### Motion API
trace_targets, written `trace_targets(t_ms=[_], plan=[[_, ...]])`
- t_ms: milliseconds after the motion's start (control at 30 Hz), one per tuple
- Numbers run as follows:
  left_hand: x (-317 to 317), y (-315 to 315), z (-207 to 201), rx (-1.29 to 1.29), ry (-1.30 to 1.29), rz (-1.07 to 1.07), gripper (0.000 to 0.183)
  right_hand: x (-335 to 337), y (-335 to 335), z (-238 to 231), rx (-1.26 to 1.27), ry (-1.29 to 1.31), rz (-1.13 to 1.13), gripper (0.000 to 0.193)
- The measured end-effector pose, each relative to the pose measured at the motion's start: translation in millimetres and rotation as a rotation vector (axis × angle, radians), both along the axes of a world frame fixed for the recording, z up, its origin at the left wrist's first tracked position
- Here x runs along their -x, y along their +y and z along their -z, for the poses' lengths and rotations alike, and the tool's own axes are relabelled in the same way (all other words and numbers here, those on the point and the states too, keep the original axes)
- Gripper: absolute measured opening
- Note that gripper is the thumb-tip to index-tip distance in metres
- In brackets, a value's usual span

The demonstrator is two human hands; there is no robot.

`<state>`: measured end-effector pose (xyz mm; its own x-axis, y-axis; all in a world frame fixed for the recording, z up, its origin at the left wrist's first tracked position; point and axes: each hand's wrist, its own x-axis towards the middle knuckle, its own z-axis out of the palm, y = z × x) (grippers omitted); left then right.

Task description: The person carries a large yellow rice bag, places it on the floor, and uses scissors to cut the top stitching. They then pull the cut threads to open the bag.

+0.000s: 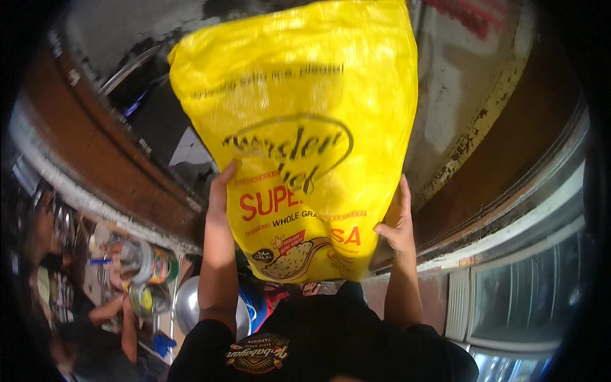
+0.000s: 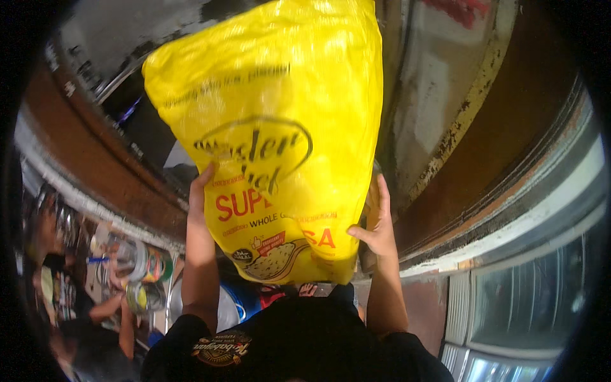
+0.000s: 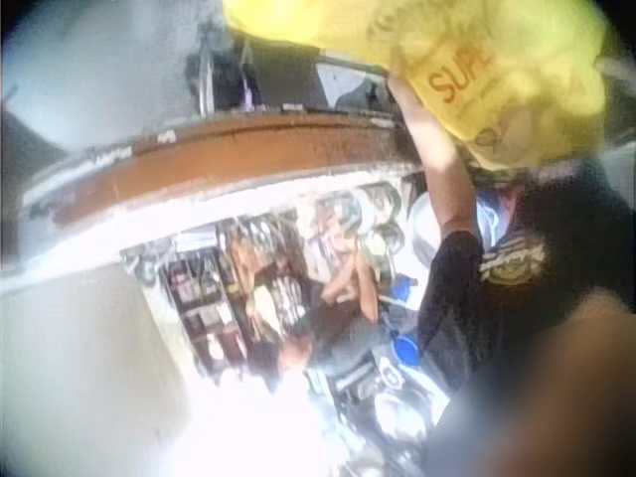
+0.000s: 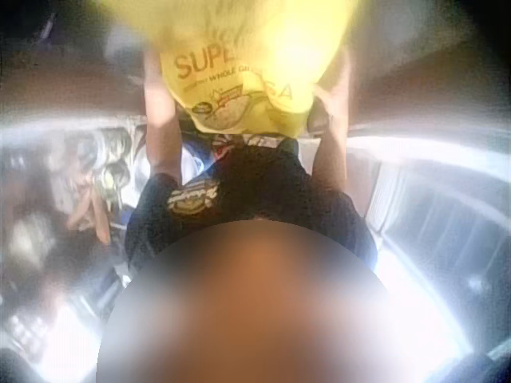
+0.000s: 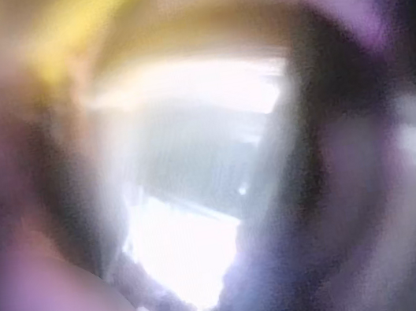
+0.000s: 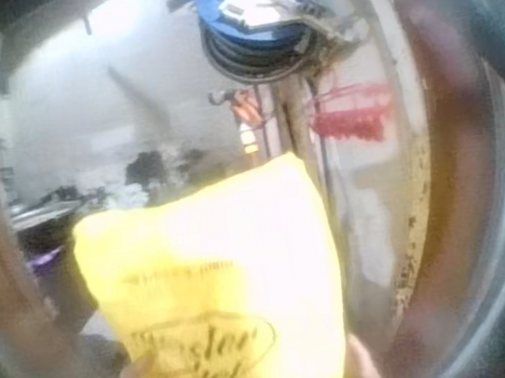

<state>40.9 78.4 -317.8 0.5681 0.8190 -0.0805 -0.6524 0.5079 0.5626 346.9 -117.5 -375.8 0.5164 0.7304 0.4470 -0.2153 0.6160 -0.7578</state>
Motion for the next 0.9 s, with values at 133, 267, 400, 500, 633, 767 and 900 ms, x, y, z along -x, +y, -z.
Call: trace_targets(t_ms=[133,267,400,500,633,767,900], plan=[[13,-47,-27,-0.059,-0.103,-0.046,0.049,-26,-4,31,0.116,-0.075,-0.354,0.069],[29,-143,-13,-0.483,-0.045,-0.388,0.072,-48,-15,60,0.260,-0.317,-0.161,0.041],[32,-260,-2,-0.633,0.691,-0.538,0.051,-63,-35,60,0.318,-0.123,-0.418,0.041],[12,-326,-11,-0.520,1.109,-0.650,0.036,-57,-50,44,0.403,0.307,-0.732,0.056],[-6,-416,-26,-0.442,1.124,-1.038,0.041,-11,-85,17,-0.034,-0.118,-0.880,0.062],[-15,-527,-25,-0.275,0.967,-1.403,0.059,18,-116,-9,0.083,-0.501,-0.591,0.061],[-16,-640,-6,-0.086,1.013,-1.583,0.067,39,-118,-8,0.045,-0.495,-0.781,0.054]])
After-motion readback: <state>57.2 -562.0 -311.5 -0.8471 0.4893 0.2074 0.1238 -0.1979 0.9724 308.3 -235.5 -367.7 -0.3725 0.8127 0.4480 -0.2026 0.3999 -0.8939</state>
